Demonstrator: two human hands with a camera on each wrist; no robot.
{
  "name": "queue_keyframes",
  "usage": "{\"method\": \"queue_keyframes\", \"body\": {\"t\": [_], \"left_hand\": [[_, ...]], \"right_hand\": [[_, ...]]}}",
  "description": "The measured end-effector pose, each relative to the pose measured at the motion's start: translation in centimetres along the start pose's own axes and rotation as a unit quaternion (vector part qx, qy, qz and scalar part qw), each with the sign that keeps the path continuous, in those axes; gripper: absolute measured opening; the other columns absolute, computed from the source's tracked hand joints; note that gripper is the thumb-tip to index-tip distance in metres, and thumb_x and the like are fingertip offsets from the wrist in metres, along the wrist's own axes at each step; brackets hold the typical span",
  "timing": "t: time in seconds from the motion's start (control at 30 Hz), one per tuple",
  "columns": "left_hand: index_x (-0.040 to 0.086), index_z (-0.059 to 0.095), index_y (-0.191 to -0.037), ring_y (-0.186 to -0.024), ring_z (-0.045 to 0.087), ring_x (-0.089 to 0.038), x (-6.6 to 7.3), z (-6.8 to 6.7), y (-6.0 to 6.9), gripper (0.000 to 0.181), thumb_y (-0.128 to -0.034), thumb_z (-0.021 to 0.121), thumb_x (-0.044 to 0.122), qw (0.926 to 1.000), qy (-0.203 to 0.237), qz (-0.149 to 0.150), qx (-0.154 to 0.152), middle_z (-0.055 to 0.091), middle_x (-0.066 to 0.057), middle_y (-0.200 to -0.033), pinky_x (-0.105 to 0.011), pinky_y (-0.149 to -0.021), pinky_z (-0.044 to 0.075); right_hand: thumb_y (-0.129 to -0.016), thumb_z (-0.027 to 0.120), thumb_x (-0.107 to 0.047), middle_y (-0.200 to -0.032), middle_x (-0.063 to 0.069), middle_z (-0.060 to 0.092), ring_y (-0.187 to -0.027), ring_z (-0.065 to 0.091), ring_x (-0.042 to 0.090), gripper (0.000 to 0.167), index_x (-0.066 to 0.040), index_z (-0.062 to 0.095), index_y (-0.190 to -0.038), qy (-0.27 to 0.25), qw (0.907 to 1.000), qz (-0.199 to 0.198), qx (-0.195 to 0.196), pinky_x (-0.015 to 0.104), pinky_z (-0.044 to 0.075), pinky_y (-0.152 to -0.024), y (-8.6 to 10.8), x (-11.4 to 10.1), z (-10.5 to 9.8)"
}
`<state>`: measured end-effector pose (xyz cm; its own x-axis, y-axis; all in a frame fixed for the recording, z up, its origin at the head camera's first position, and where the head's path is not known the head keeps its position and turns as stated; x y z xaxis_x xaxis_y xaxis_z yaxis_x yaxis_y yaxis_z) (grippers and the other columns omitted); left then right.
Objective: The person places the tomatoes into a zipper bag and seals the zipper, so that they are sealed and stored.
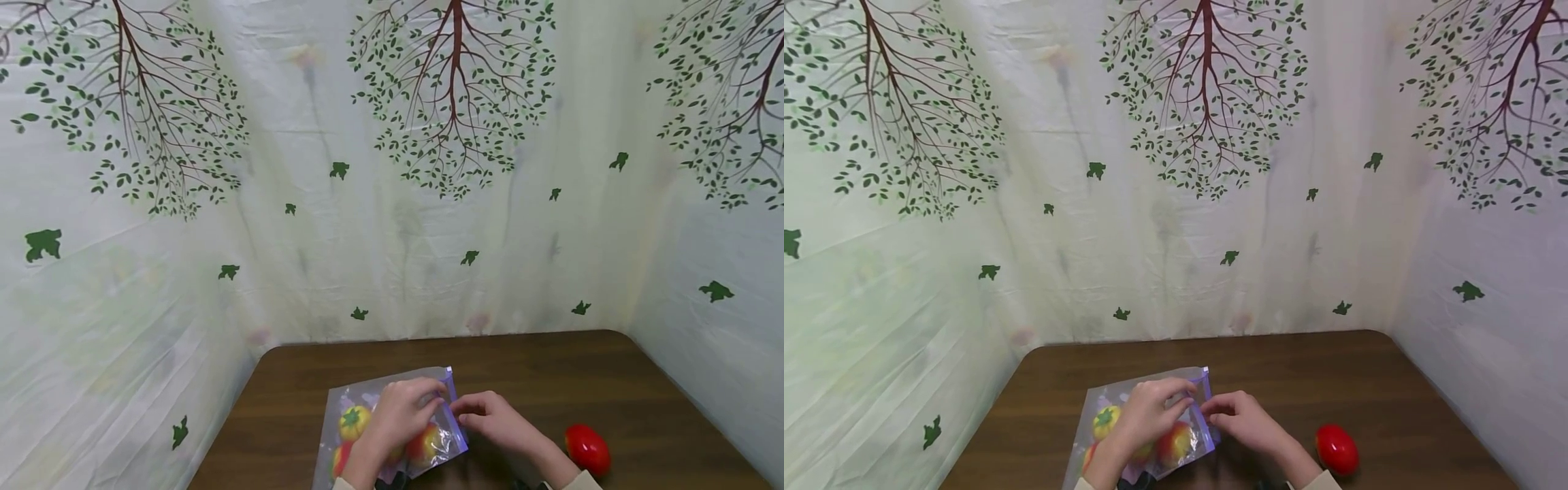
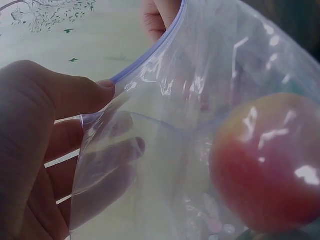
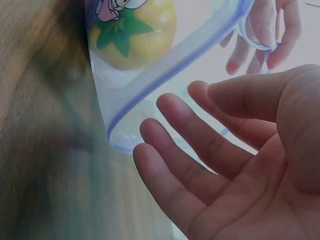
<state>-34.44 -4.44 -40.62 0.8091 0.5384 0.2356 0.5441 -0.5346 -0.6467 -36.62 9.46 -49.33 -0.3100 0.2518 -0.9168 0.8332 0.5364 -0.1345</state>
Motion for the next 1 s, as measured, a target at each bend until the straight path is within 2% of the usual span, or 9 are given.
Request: {"method": "queue_keyframes", "body": {"t": [0.27, 0.47, 0.6, 0.73, 0.83, 1.0], "left_hand": [[0.026, 0.075, -0.105, -0.085, 0.066, 0.003, 0.0, 0.4, -0.1, 0.014, -0.0906, 0.076, 0.023, 1.0000, -0.004, 0.001, 0.002, 0.073, 0.015, -0.102, -0.018, -0.071, 0.051], [0.025, 0.075, -0.107, -0.085, 0.066, 0.002, 0.0, 0.3, 0.0, 0.018, -0.0895, 0.078, 0.023, 0.9999, -0.009, -0.003, 0.006, 0.073, 0.015, -0.103, -0.019, -0.071, 0.052], [0.025, 0.075, -0.108, -0.086, 0.066, 0.002, -0.1, 0.4, 0.1, 0.018, -0.0901, 0.077, 0.024, 0.9999, -0.012, -0.006, 0.004, 0.073, 0.015, -0.104, -0.020, -0.072, 0.052], [0.025, 0.075, -0.109, -0.085, 0.067, 0.001, -0.3, 0.4, 0.2, 0.019, -0.0905, 0.077, 0.025, 0.9998, -0.012, -0.012, 0.000, 0.073, 0.015, -0.105, -0.021, -0.072, 0.052], [0.025, 0.075, -0.110, -0.087, 0.068, 0.000, -0.4, 0.3, 0.2, 0.020, -0.0902, 0.077, 0.025, 0.9998, -0.013, -0.017, -0.005, 0.073, 0.015, -0.106, -0.022, -0.074, 0.053], [0.024, 0.075, -0.109, -0.085, 0.068, 0.000, -0.3, 0.1, 0.0, 0.019, -0.0896, 0.078, 0.023, 0.9998, -0.021, 0.000, 0.004, 0.074, 0.012, -0.103, -0.023, -0.072, 0.053]], "right_hand": [[-0.100, 0.062, -0.015, -0.113, 0.002, 0.071, -0.107, 0.065, 0.029, 0.019, -0.014, 0.073, -0.116, 0.024, 0.9996, 0.009, 0.012, 0.027, 0.053, -0.085, 1.0, -0.3, -1.4], [-0.099, 0.064, -0.015, -0.115, 0.007, 0.071, -0.105, 0.065, 0.023, 0.021, -0.010, 0.072, -0.118, 0.072, 0.9969, 0.006, 0.030, 0.028, 0.052, -0.086, 1.7, -1.0, -2.5], [-0.098, 0.066, -0.016, -0.116, 0.008, 0.071, -0.106, 0.065, 0.026, 0.022, -0.011, 0.072, -0.118, 0.097, 0.9943, 0.001, 0.046, 0.030, 0.053, -0.087, 2.4, -1.5, -3.3], [-0.096, 0.069, -0.022, -0.115, 0.000, 0.070, -0.109, 0.064, 0.032, 0.022, -0.017, 0.072, -0.118, 0.102, 0.9929, 0.012, 0.060, 0.031, 0.054, -0.087, 3.1, -1.5, -4.2], [-0.096, 0.070, -0.027, -0.114, -0.005, 0.070, -0.110, 0.064, 0.030, 0.021, -0.023, 0.071, -0.117, 0.111, 0.9911, 0.023, 0.070, 0.030, 0.054, -0.087, 3.7, -1.4, -4.9], [-0.095, 0.071, -0.032, -0.116, -0.004, 0.069, -0.111, 0.064, 0.030, 0.024, -0.025, 0.070, -0.118, 0.120, 0.9879, 0.038, 0.091, 0.033, 0.054, -0.087, 4.9, -1.3, -6.4]]}}
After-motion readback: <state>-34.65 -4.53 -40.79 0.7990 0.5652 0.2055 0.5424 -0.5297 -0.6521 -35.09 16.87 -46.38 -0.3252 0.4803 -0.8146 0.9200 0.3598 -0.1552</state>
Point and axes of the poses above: each hand's wrist, its own y-axis away from the middle knuckle, its own z-axis out of the palm, x = y × z, the point moved 9 cm from there along -y, towards the middle knuckle
